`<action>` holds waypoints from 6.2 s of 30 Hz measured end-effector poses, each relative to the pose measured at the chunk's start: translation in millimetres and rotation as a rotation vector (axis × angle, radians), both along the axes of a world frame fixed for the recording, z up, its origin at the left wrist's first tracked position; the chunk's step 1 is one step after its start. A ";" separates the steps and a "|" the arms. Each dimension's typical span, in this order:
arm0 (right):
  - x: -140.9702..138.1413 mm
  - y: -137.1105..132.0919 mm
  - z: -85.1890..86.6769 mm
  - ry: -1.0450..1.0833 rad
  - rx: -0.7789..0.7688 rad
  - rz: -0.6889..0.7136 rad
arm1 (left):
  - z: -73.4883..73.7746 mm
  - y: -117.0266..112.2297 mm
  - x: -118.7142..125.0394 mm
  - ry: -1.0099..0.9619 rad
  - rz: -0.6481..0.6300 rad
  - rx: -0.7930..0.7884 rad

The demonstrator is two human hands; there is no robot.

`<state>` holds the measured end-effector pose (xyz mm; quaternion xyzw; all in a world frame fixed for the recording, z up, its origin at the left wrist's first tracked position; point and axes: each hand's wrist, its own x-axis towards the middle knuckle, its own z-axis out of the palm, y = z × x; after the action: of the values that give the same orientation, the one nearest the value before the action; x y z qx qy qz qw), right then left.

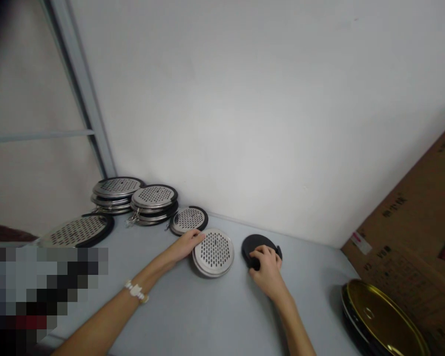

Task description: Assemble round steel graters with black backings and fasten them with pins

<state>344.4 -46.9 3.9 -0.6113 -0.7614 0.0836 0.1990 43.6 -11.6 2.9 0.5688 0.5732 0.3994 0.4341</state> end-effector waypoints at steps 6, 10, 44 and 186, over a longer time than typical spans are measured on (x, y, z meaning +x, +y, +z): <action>8.6 -3.5 8.1 0.334 -0.125 0.248 | 7.6 -1.7 -2.2 -0.042 0.051 0.058; 4.4 4.6 -2.8 0.520 -0.112 0.248 | 6.0 -4.8 2.0 -0.057 0.027 0.068; -23.0 5.1 -27.0 0.469 0.131 0.047 | 0.4 -26.5 14.9 -0.016 -0.274 -0.050; -49.8 -25.6 1.1 0.520 0.296 0.300 | 39.1 -36.1 -9.7 1.160 -0.028 0.010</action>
<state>294.5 -72.5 4.9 -0.4150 -0.7707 0.1536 0.4584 33.9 -47.8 41.9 0.7041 0.7079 0.0192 0.0515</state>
